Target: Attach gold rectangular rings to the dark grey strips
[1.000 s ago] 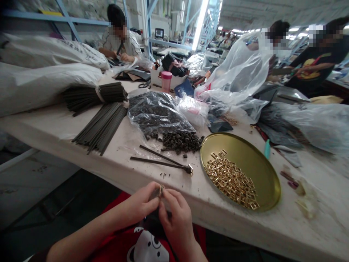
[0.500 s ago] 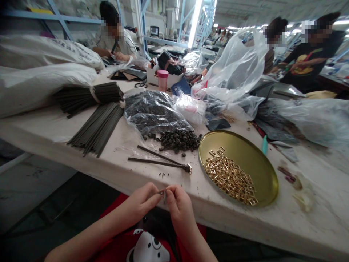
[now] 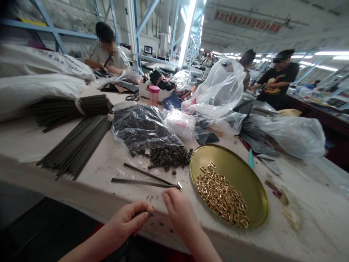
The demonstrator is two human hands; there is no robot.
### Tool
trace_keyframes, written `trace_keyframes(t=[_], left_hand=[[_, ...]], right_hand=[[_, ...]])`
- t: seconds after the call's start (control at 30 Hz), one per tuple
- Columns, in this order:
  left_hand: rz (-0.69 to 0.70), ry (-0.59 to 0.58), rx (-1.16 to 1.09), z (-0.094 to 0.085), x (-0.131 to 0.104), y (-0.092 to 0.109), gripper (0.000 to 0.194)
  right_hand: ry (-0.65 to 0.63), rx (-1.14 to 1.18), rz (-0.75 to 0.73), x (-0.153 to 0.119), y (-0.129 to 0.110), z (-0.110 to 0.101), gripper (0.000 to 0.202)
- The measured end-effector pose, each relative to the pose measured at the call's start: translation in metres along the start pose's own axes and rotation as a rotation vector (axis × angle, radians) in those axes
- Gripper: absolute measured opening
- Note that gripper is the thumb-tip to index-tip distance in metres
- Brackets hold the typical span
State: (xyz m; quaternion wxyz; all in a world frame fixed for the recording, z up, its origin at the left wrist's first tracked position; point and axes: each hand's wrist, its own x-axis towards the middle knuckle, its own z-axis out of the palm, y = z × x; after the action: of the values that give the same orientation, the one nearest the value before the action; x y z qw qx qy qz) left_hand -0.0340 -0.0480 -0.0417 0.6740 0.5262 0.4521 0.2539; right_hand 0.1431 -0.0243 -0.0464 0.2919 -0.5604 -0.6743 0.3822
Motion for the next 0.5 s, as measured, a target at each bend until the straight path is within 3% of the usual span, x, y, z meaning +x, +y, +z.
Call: trace_keyframes(t=[0.07, 0.13, 0.27, 0.37, 0.5], left_hand=[[-0.029, 0.049, -0.019, -0.002, 0.005, 0.0, 0.025], [-0.038, 0.073, -0.033, -0.002, 0.01, 0.0, 0.029], [-0.047, 0.111, -0.013, -0.005, 0.014, -0.002, 0.029], [-0.046, 0.147, 0.0, -0.009, 0.013, 0.001, 0.029], [0.003, 0.184, 0.029, -0.011, 0.013, 0.01, 0.027]], right_hand=[[0.178, -0.282, -0.106, 0.024, 0.005, -0.015, 0.017], [0.192, -0.401, -0.096, 0.049, 0.015, -0.023, 0.01], [0.163, -0.389, -0.084, 0.083, 0.035, -0.021, 0.012], [0.144, -0.335, -0.069, 0.083, 0.034, -0.022, 0.013], [0.019, -0.129, -0.049, 0.052, 0.008, -0.022, 0.015]])
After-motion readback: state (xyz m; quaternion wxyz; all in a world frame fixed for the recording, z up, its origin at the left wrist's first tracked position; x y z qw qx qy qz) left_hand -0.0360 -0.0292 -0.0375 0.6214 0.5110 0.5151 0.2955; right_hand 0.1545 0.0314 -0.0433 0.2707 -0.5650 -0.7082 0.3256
